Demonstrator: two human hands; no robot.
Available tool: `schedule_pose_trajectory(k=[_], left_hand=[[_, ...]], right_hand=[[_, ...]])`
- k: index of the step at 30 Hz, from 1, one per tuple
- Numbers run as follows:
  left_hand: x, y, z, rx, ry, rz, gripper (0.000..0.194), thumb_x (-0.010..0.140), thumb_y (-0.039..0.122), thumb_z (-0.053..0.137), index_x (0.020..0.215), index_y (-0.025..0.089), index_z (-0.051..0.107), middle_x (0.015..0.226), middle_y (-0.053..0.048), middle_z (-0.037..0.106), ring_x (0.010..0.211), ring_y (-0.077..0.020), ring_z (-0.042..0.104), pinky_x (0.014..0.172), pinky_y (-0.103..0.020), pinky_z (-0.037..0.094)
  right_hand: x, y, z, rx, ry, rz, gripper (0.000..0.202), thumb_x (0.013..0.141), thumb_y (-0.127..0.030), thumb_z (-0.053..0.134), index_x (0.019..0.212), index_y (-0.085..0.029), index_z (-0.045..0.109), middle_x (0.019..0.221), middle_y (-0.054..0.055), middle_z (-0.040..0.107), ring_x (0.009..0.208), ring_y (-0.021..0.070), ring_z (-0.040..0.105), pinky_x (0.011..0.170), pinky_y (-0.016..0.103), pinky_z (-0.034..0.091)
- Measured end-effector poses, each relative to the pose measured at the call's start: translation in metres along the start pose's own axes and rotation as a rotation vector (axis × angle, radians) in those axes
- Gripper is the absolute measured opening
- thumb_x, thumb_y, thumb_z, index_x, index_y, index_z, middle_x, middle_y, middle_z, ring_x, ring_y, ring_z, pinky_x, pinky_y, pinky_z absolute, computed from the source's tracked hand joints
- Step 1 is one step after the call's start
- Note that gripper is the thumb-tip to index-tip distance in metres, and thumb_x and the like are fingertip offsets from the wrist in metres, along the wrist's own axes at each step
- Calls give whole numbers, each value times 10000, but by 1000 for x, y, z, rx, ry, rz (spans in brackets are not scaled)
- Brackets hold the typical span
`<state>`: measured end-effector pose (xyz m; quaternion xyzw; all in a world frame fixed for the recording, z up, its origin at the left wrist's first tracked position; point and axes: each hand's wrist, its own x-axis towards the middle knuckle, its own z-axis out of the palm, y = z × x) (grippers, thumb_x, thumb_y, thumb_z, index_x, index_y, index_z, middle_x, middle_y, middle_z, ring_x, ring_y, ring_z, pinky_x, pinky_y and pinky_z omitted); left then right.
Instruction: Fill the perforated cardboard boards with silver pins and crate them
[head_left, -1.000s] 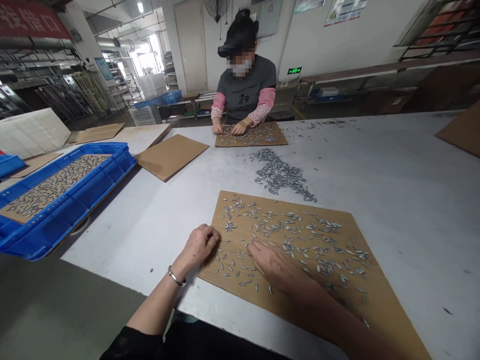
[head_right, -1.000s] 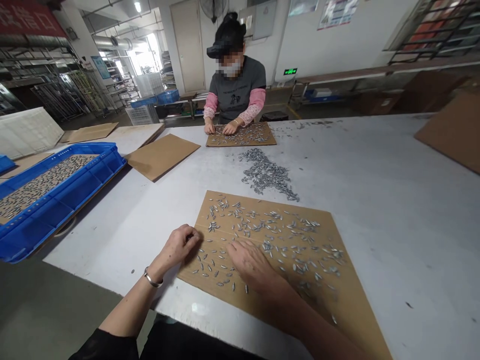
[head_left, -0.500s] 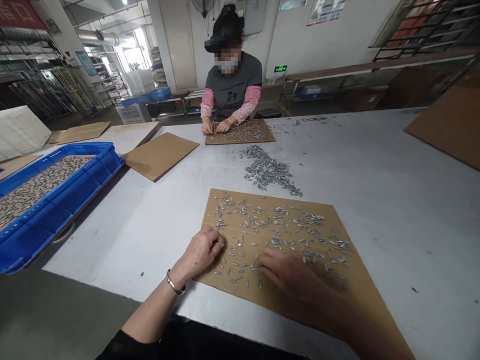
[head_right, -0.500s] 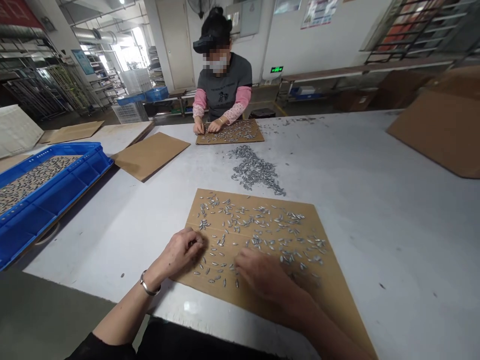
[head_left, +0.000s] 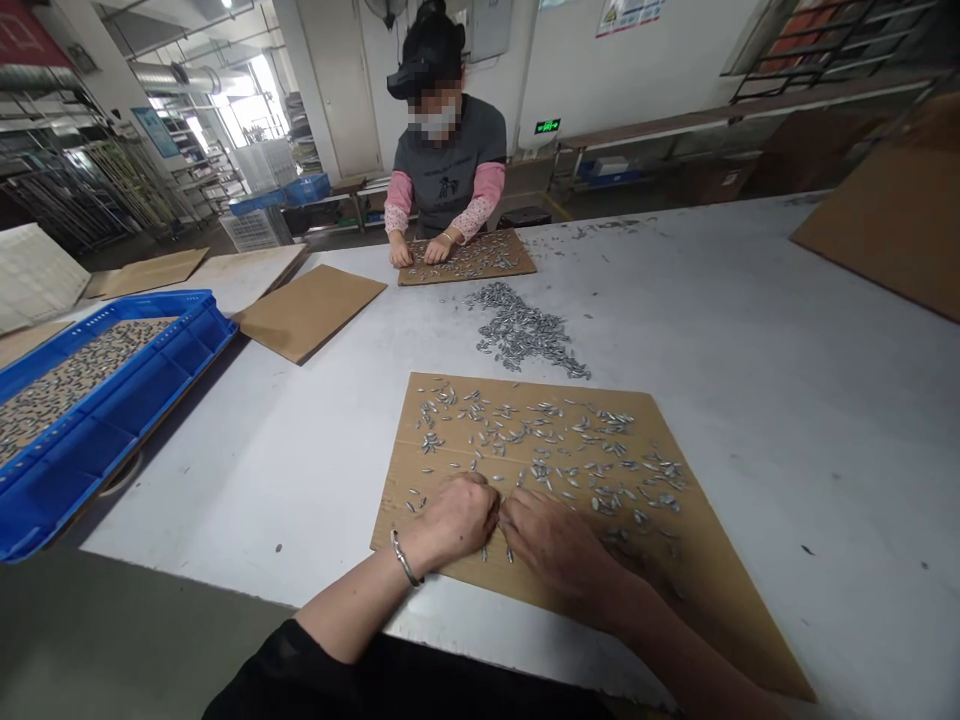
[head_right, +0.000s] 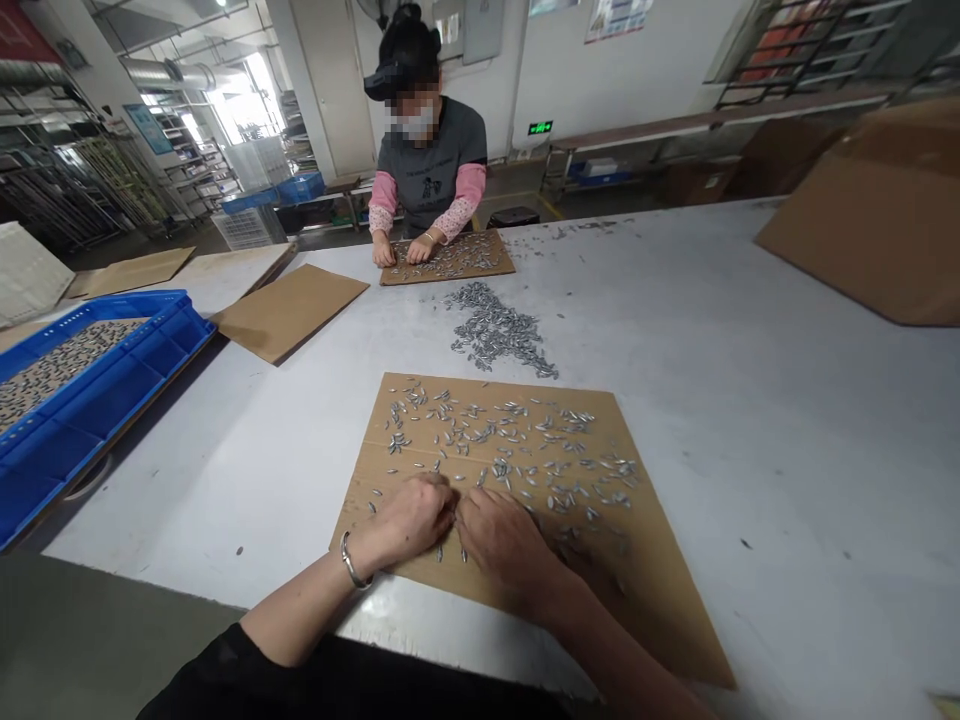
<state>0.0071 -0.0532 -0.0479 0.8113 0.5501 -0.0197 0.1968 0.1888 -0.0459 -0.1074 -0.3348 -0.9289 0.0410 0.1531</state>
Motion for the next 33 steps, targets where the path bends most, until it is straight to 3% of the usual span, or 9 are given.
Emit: schedule_pose_trajectory(k=[4,8,12,15,20,25,29,33], left_hand=[[4,3,-5,55,-30,10,212,952,175,522,925,146,731,1025,-146,742,924,-256,710,827,-345,559],[6,6,-4,74,-28,37,194,959,228,559,919,147,730,1020,-147,734,942,-276,702,846,-365,561],[7,7,0,140,7,58,203,936,122,514,906,134,714,983,-163,716,908,-285,688,847,-397,551],[2,6,-3,143,30,97,209,928,81,496,896,139,695,974,-153,706,899,-269,675,862,-394,538],[-13,9,-11,41,-52,136,168,935,136,546,853,167,689,967,-113,712,856,-238,677,784,-342,533],[-12,13,-2,122,-106,165,134,863,94,596,868,152,717,968,-137,722,884,-262,681,812,-362,537],[-4,14,5,140,-87,138,114,859,117,612,866,144,722,972,-152,720,887,-280,678,830,-390,543],[-3,16,0,134,-123,111,112,851,100,613,805,148,703,945,-143,721,844,-270,675,813,-384,534]], right_hand=[[-2,9,-8,47,2,71,252,975,-114,430,783,-220,554,774,47,626,725,187,573,694,326,394],[-23,22,-22,104,-28,215,266,990,-169,433,744,-239,507,748,19,620,671,170,569,623,309,378],[-47,16,-25,146,-93,266,222,962,-166,461,777,-245,555,800,11,662,704,164,610,638,298,397],[-51,9,-18,123,-82,285,223,964,-170,469,775,-248,557,799,10,661,713,162,617,647,300,399],[-39,13,-10,32,-63,279,238,961,-192,501,730,-247,514,739,12,637,702,170,601,638,305,369],[-32,23,-21,51,-13,284,257,1007,-214,472,757,-243,524,765,6,640,687,159,594,635,291,357],[-26,25,-23,28,3,188,304,1026,-189,439,743,-237,539,745,3,622,678,160,564,660,306,339],[-18,27,-19,-29,-33,89,300,1000,-131,451,738,-231,557,753,15,625,721,177,562,704,329,321]])
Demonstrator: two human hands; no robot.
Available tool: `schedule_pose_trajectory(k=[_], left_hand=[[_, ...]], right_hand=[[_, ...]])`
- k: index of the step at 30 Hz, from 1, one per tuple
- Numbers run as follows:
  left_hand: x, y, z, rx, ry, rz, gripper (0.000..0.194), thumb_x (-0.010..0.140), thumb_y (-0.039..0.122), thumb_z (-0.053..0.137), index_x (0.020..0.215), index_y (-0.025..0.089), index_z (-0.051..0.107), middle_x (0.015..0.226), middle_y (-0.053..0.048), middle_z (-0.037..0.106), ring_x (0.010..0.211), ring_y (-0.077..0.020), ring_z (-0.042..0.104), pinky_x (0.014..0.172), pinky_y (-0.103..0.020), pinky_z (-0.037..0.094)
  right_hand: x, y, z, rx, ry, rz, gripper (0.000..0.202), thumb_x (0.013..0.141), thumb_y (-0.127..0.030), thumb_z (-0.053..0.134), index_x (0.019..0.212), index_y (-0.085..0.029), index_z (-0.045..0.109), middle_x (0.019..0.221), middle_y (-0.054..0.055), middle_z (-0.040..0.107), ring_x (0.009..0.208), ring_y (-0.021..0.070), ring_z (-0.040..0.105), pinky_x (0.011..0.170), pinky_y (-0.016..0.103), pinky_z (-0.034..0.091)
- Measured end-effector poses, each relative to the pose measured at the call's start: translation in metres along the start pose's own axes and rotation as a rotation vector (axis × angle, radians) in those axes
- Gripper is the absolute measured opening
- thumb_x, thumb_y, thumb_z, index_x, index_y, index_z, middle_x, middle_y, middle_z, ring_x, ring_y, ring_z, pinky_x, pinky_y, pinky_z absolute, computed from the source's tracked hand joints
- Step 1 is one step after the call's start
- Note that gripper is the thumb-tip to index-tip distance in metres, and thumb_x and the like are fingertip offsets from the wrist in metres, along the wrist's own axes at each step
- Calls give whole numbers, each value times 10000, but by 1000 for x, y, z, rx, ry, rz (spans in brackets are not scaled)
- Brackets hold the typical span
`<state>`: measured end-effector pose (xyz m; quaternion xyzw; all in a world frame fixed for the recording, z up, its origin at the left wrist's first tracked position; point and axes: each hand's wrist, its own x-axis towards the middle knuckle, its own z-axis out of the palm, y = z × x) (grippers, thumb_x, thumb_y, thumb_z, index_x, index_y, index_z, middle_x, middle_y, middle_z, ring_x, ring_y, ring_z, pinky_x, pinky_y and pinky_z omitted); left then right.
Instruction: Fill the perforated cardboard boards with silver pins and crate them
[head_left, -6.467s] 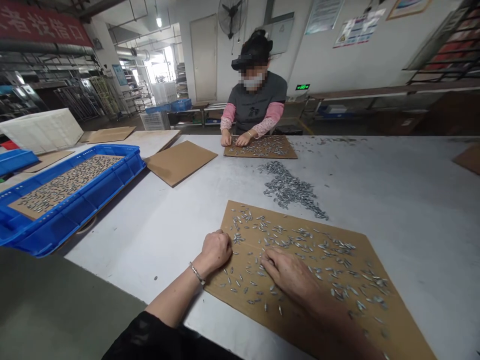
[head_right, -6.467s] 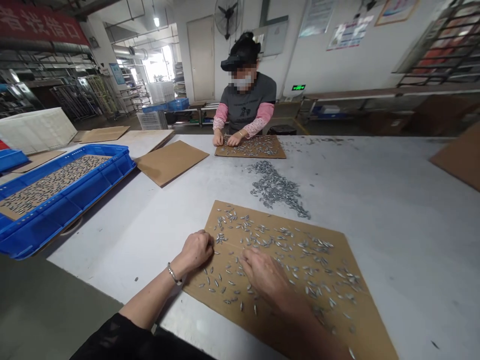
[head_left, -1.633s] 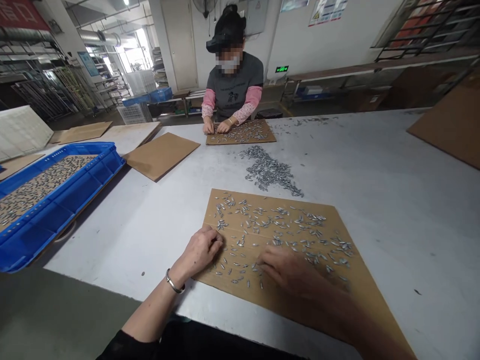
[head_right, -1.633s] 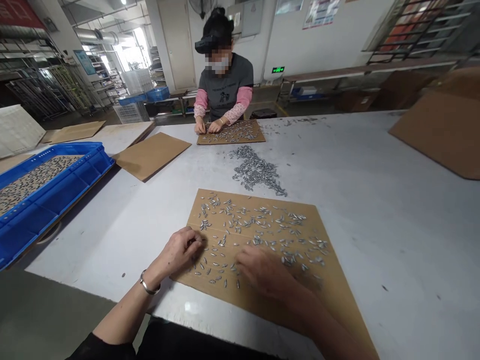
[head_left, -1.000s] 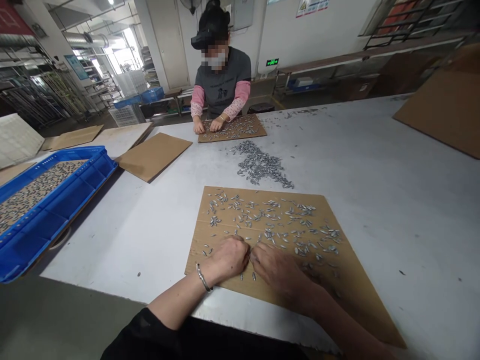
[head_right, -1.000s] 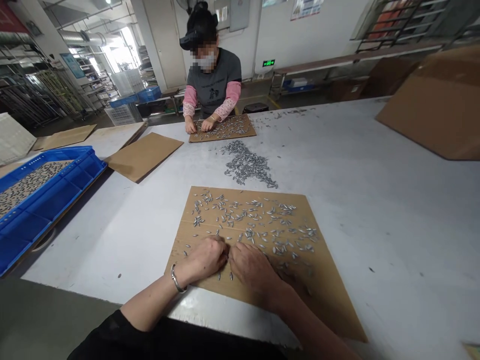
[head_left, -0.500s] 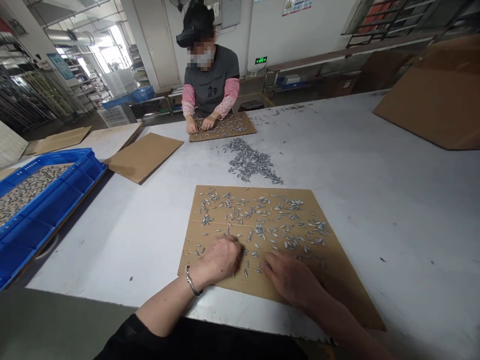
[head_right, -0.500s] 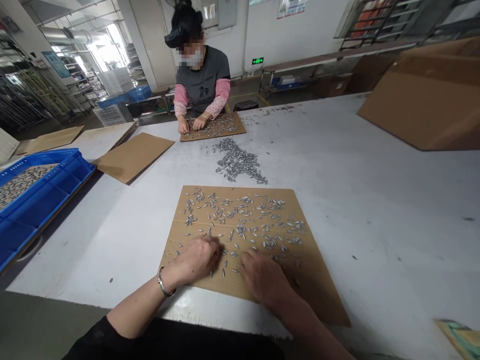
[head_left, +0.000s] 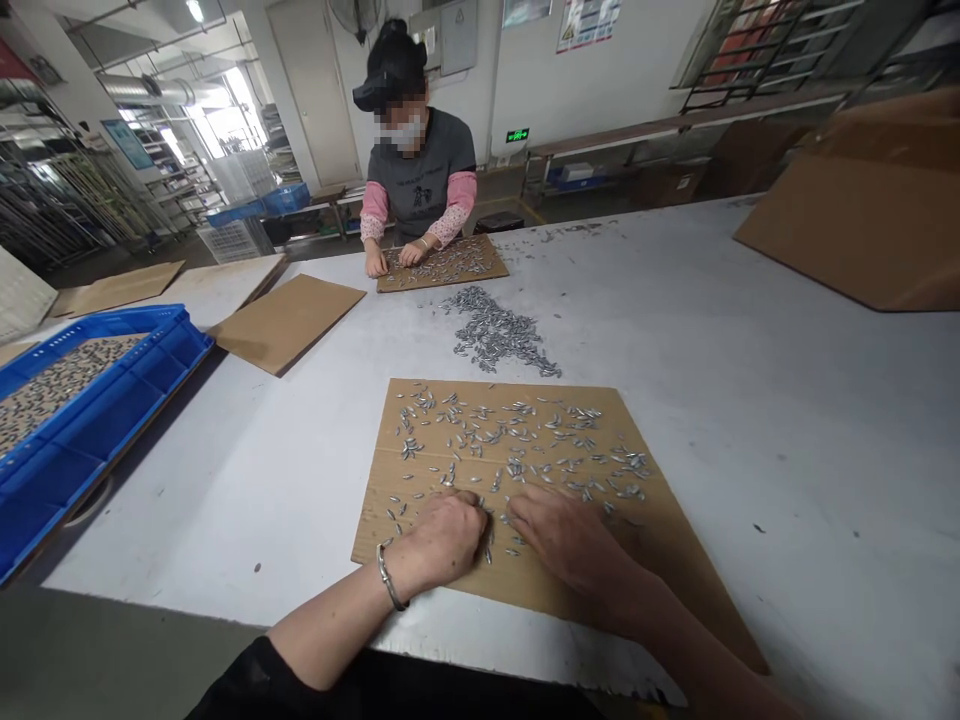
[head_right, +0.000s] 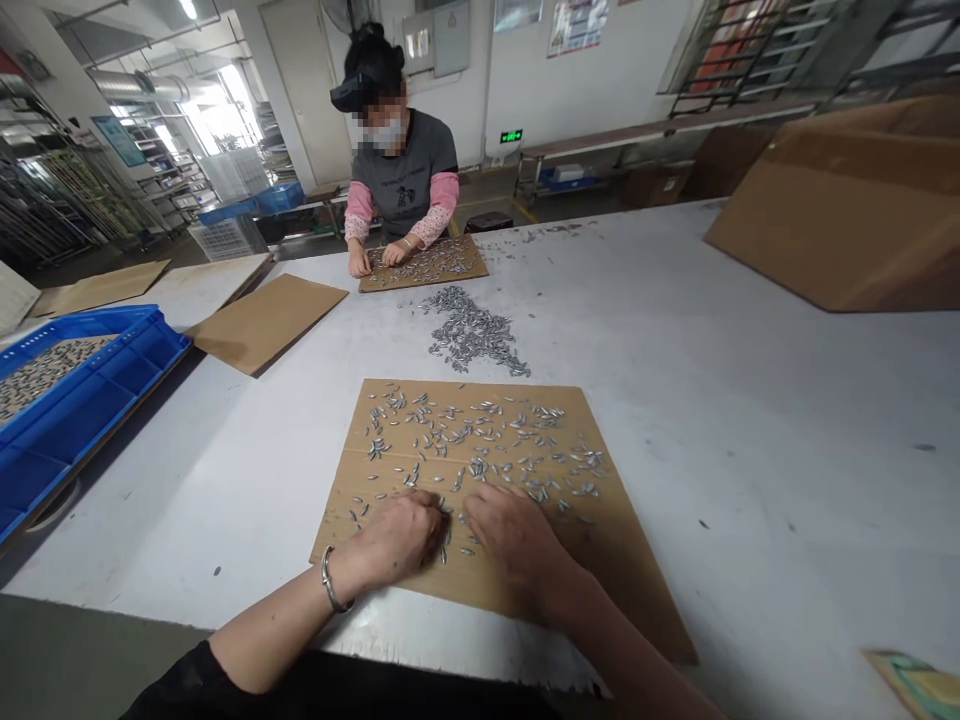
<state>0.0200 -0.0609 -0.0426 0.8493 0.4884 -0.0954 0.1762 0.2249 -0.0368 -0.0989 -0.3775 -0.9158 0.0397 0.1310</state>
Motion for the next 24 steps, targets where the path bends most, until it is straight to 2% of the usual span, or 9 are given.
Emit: schedule_pose_trajectory(k=[2,6,9,12,16,20,24], left_hand=[[-4,-3,-5,-74,32,-8,134,882,107,592,807,158,691,955,-123,720,858,-250,673,809,-354,527],[-16,-22,-18,-276,235,-86,187,943,98,521,879,174,679,972,-82,694,922,-207,655,834,-295,510],[-20,-37,-23,-310,289,-156,162,950,105,537,907,171,679,963,-75,676,915,-200,647,825,-288,506],[-17,-40,-21,-301,275,-150,159,949,99,543,928,166,686,989,-80,689,955,-211,652,856,-299,510],[-1,-24,-11,-200,221,-109,205,992,147,497,946,133,696,1039,-127,704,986,-238,664,876,-329,526],[20,-8,-6,-17,146,-116,212,959,125,498,975,106,709,1012,-154,713,989,-263,680,869,-348,541],[29,-4,-8,55,83,-146,243,918,97,499,992,74,729,1008,-185,726,957,-277,704,818,-351,562]], right_hand=[[2,1,2,-41,-7,-44,274,974,-98,464,754,-229,565,764,24,629,730,188,551,713,340,312],[0,1,7,-96,15,-94,221,897,-46,489,781,-222,553,803,49,622,747,209,521,730,359,311],[-4,0,12,-110,35,-72,204,878,-49,479,781,-221,532,810,58,596,737,216,493,724,369,314],[-8,1,17,-114,13,-63,217,884,-44,455,783,-223,524,803,58,584,730,216,495,720,373,334],[-10,7,20,-119,-24,-71,228,908,-47,444,805,-227,537,803,48,593,732,210,518,736,374,367],[-4,9,15,-121,21,-36,217,949,-85,446,827,-226,558,821,42,614,771,209,545,751,360,363],[9,6,9,-101,25,-49,229,967,-102,468,802,-219,575,825,41,640,767,199,557,747,353,339]])
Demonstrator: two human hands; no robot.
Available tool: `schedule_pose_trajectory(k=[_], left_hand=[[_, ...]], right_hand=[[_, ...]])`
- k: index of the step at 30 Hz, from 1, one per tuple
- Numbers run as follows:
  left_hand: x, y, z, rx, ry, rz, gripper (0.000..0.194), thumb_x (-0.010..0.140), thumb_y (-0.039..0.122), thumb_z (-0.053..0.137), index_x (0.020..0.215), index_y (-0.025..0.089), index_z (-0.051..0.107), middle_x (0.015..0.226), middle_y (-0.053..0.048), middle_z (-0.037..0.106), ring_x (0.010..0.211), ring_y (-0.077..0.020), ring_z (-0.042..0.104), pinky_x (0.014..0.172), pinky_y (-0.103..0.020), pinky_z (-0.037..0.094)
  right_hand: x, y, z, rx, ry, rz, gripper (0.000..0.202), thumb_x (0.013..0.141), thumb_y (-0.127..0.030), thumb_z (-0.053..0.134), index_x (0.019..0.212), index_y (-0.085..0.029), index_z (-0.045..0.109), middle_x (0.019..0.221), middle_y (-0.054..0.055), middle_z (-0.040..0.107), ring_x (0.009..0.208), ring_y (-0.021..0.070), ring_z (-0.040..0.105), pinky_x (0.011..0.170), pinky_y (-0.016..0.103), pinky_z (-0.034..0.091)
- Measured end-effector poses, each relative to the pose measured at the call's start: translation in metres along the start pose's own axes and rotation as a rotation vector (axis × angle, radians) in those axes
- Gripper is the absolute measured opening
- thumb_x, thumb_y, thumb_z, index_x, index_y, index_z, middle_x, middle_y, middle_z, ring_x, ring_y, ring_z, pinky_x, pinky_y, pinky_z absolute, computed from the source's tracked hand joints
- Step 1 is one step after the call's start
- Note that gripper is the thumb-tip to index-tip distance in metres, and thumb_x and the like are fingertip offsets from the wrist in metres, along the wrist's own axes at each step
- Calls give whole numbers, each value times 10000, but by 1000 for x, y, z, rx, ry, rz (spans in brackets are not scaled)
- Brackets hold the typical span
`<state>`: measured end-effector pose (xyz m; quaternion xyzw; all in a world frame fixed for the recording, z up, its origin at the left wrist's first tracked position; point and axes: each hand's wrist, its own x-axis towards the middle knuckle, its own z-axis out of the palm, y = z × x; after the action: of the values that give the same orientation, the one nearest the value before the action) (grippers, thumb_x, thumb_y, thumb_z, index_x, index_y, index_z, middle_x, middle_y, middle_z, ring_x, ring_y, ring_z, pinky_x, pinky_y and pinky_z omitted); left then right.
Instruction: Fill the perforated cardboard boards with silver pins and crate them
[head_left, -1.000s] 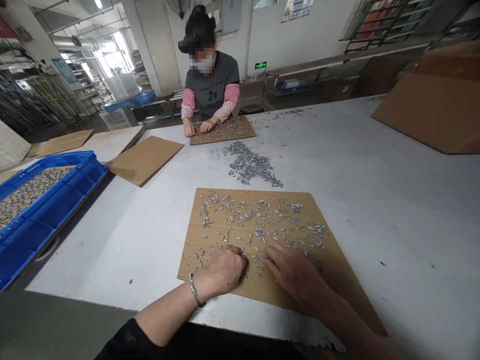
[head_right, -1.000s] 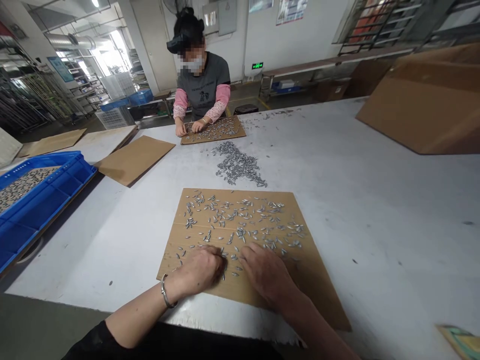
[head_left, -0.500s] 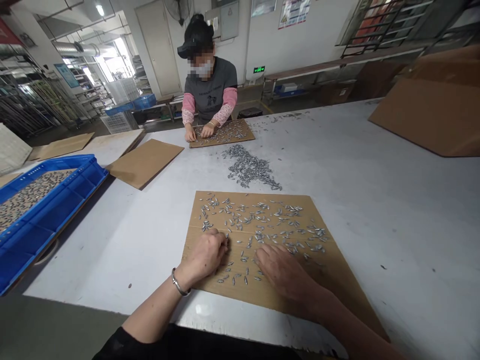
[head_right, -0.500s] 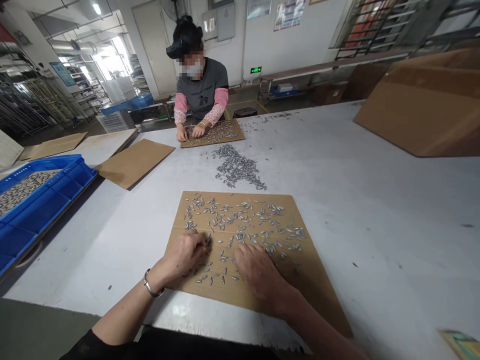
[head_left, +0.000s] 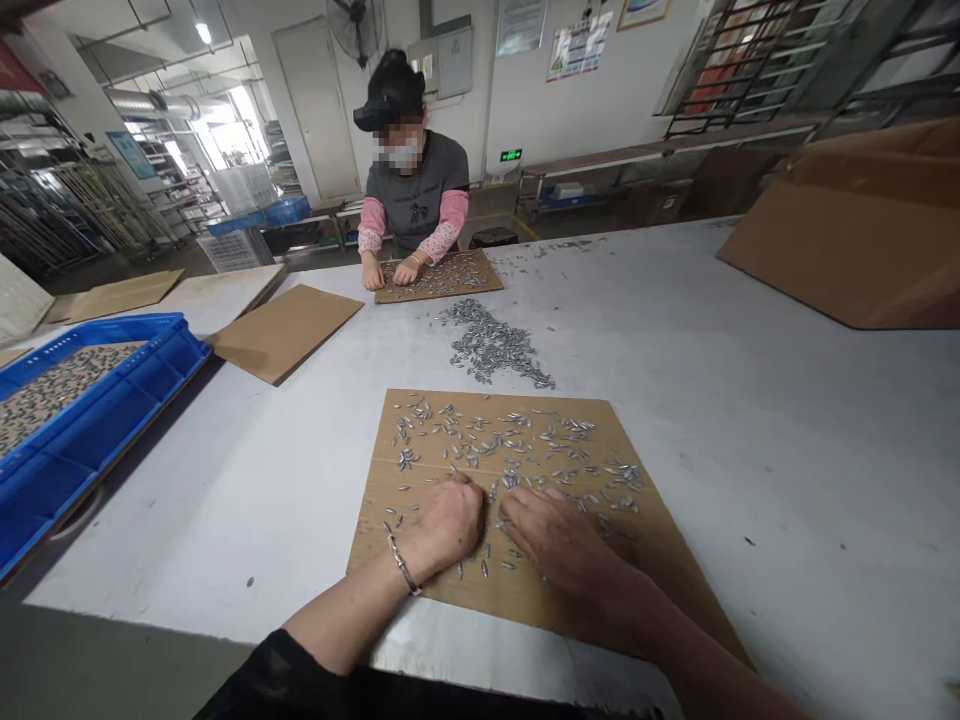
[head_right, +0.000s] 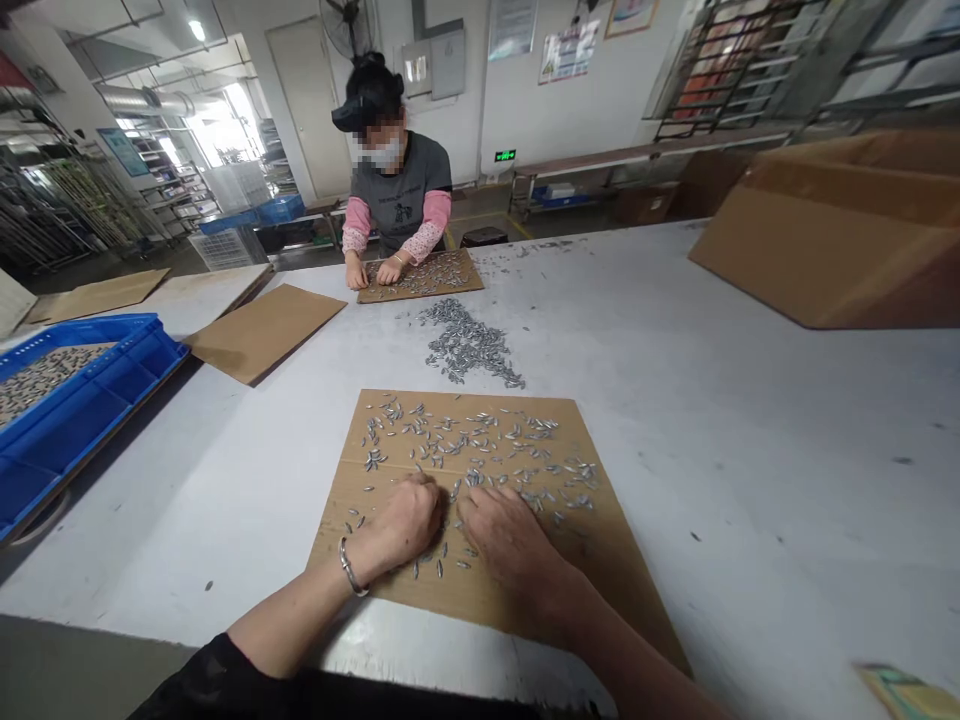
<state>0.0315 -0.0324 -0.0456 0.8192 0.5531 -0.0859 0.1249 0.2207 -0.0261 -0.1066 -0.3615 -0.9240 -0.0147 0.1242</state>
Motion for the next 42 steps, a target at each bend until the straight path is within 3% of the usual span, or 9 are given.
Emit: schedule_pose_trajectory(k=[8,12,17,20,24,32,38,42], left_hand=[[-9,-14,-3,2,-17,-8,246,909,88,504,992,64,735,996,-216,747,890,-310,734,761,-391,575],[-12,-22,-5,-40,-9,3,205,936,119,534,957,104,737,1019,-179,754,910,-275,731,791,-357,568],[-25,-41,-9,-213,138,-26,199,987,158,526,967,149,723,1012,-103,725,959,-220,692,841,-306,539],[-39,-52,-8,-324,221,-58,204,1000,176,512,943,162,707,966,-84,694,882,-203,667,784,-295,521],[-58,-62,-2,-433,323,-78,205,1000,175,496,928,197,686,965,-57,670,826,-176,643,755,-277,495],[-81,-87,22,-480,472,-156,244,1019,264,477,895,223,684,893,-41,650,829,-191,636,763,-298,485],[-94,-114,26,-563,623,-350,317,985,397,481,901,222,732,889,-57,697,753,-195,648,722,-322,506],[-107,-128,31,-617,707,-427,355,927,492,521,877,227,752,911,-72,751,818,-240,694,758,-347,550]], right_hand=[[11,0,-3,69,-126,21,242,991,-117,460,867,-201,650,874,56,693,791,195,597,738,334,343],[10,-10,-13,176,-236,25,256,1002,-158,470,830,-200,654,860,56,700,821,192,624,749,316,354],[15,-14,-18,246,-332,130,192,934,-127,530,797,-204,640,855,46,688,793,182,609,712,303,327],[19,-10,-17,296,-326,166,173,919,-119,543,807,-207,641,876,38,684,784,170,603,697,291,322],[26,-8,-12,271,-248,115,250,997,-170,486,825,-210,663,888,47,696,826,181,623,748,302,340],[33,-11,-14,162,-211,107,228,977,-134,493,860,-204,676,909,68,716,841,205,637,754,322,367],[40,10,-27,187,-144,161,288,1026,-195,464,831,-210,676,909,50,704,830,183,626,760,314,394],[58,-3,-33,108,-191,114,192,994,-202,552,901,-209,720,981,70,739,916,203,656,831,331,423]])
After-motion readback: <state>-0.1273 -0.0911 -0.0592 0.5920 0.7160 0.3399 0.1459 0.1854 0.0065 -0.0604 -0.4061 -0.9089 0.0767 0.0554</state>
